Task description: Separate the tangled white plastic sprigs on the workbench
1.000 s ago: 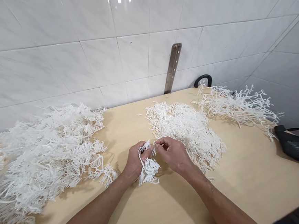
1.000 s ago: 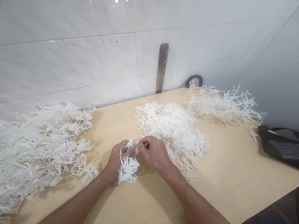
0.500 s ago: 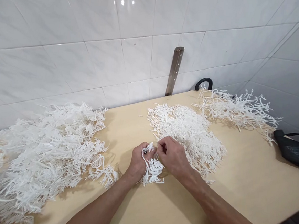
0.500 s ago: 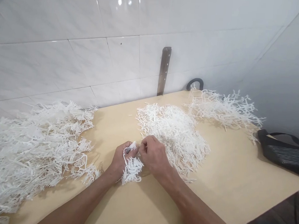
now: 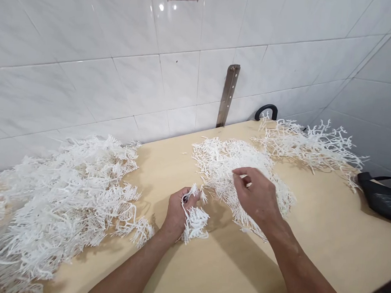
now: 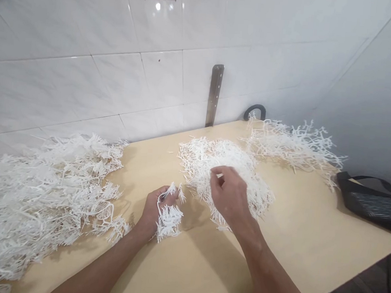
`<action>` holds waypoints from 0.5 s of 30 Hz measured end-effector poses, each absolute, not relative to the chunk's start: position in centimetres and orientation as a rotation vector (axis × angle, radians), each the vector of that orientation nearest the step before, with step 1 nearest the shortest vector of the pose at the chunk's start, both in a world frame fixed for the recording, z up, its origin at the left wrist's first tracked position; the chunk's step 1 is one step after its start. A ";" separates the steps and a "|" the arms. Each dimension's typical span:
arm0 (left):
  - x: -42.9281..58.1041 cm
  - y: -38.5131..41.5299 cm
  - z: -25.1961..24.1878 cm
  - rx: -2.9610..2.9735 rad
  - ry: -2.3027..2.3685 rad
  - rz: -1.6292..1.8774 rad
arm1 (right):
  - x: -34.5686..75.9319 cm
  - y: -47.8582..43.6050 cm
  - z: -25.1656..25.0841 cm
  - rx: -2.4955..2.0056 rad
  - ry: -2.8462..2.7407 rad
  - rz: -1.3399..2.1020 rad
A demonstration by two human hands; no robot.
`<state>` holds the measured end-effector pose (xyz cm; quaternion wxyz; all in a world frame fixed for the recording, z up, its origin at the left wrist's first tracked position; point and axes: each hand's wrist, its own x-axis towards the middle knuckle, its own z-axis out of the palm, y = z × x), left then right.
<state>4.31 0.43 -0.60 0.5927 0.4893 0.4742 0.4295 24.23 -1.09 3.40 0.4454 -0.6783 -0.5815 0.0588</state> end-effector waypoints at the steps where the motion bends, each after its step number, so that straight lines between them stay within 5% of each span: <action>1: 4.3 0.4 -0.5 1.150 1.112 0.999 | 23.7 -1.2 3.3 -1.661 -1.490 0.280; 5: 4.3 0.3 0.1 1.209 1.158 0.999 | 21.2 -1.4 2.6 -1.617 -1.623 0.650; 15: 4.0 0.4 -0.2 1.322 1.155 0.978 | 20.1 -1.2 1.7 -1.666 -1.637 0.678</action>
